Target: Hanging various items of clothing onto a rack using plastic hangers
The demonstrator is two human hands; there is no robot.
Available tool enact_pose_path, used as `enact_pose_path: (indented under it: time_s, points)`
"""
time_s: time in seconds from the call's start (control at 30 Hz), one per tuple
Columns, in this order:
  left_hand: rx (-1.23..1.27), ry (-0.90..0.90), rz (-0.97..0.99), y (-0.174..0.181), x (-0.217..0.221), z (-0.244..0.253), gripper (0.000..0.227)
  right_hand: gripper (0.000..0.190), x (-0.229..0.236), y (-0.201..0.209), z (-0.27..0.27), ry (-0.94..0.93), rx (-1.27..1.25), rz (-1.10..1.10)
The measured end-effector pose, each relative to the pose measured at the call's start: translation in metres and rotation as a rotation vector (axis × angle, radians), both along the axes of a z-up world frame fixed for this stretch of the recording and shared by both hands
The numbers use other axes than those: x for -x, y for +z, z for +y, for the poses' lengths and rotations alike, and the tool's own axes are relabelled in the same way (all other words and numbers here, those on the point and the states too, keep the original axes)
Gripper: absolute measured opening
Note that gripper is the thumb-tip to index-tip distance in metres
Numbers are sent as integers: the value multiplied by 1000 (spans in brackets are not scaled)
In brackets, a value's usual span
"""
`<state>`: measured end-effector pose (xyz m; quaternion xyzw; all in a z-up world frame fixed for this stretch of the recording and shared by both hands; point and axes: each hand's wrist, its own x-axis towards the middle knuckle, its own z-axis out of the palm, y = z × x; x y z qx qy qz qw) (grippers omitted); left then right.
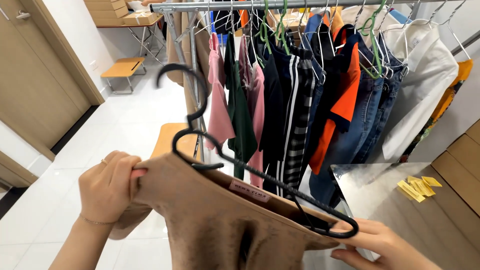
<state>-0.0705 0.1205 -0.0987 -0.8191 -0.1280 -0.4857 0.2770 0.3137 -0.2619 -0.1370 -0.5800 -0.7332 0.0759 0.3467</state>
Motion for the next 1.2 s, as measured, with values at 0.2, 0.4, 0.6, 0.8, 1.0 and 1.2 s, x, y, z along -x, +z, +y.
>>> enact_pose_path:
  time_s: [0.2,0.4,0.6,0.8,1.0,1.2]
  points:
    - [-70,80,3,-21,8,35,44,42,1,41,-1,69,-272,-382]
    - [3,35,128,-22,11,45,44,16,0,85,9,63,-210,-448]
    - [-145,72,201,-20,22,48,55,14,3,115,9,157,-172,-399]
    - [290,149,123,1,-34,3,26,12,14,113,86,-27,-477,-209]
    - [146,157,-6,19,-62,-28,32,46,22,125,120,-270,-565,-290]
    - [232,284,-169,17,-50,-26,26,32,-11,134,124,-580,-304,-107]
